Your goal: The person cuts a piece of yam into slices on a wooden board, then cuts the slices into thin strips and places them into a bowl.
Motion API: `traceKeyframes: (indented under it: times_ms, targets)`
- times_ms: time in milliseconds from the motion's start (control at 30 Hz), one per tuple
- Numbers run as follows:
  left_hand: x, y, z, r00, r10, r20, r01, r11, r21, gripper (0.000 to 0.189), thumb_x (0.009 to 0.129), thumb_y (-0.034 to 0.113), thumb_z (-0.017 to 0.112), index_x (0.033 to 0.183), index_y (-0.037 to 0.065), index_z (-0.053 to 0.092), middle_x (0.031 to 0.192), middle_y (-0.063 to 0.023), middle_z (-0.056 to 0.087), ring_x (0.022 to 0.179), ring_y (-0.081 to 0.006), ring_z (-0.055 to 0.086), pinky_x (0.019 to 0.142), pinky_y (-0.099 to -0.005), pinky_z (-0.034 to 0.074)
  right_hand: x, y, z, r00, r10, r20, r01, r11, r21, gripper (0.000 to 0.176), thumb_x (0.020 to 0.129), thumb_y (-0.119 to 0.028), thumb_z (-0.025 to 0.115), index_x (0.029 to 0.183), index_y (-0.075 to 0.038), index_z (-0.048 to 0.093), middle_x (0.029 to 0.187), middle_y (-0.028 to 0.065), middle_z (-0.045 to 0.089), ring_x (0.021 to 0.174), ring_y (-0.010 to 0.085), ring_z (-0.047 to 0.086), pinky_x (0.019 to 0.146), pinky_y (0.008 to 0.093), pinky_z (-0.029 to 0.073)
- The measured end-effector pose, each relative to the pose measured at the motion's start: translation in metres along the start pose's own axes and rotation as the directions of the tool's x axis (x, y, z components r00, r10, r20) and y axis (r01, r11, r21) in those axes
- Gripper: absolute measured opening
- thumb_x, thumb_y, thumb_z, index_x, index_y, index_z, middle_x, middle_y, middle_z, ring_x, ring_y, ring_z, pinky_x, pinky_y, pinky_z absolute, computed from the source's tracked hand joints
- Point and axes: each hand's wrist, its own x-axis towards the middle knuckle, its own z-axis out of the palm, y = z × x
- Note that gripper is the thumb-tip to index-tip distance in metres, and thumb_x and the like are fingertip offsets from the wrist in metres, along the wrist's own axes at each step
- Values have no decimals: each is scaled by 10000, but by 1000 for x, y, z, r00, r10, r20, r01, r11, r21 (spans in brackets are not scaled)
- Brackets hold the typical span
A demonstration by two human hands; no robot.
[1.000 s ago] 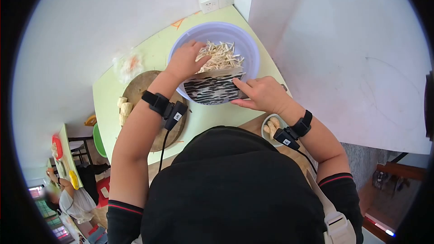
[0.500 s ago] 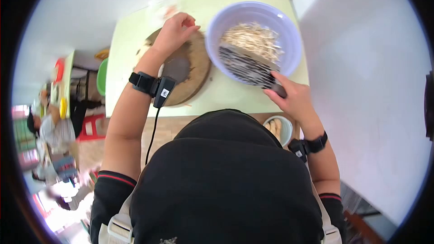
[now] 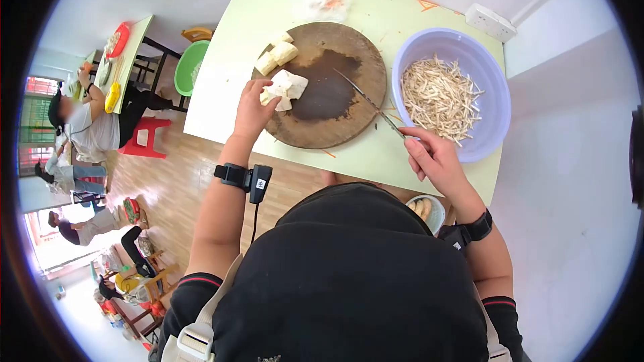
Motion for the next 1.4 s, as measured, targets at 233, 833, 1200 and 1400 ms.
traceKeyframes:
  times_ms: [233, 833, 1200, 1400]
  targets:
    - [4, -28, 12, 992, 122, -42, -125, 989, -76, 337, 755, 100, 746, 1060, 64, 607, 1098, -122, 561, 1065, -329, 530, 927, -387, 458, 53, 14, 47, 986, 166, 8, -166, 985, -55, 489, 981, -417, 514, 1176, 23, 603, 560, -16, 484, 446, 56, 459, 426, 215, 357]
    - [67, -28, 10, 930, 211, 302, -15, 841, -542, 177, 835, -18, 633, 1005, 25, 658, 929, -61, 605, 828, -147, 611, 731, -266, 508, 87, 34, 79, 903, 388, -184, -370, 921, 123, 461, 990, -482, 444, 959, -32, 538, 552, 24, 494, 409, 100, 473, 396, 239, 391]
    - [55, 22, 89, 822, 540, 182, -447, 809, -383, 227, 766, -2, 662, 986, 15, 608, 1055, -135, 542, 992, -330, 547, 838, -400, 484, 85, 47, 82, 857, 436, -273, -380, 895, 235, 574, 983, -581, 346, 798, -52, 472, 547, 58, 503, 406, 157, 516, 393, 286, 430]
    - [37, 10, 88, 662, 730, 171, -667, 678, -309, 202, 752, 13, 693, 946, 21, 635, 1047, -106, 580, 1010, -301, 560, 840, -376, 489, 92, 31, 74, 871, 467, -152, -441, 881, 173, 518, 1002, -506, 369, 1082, -21, 535, 577, 38, 490, 427, 123, 503, 415, 269, 426]
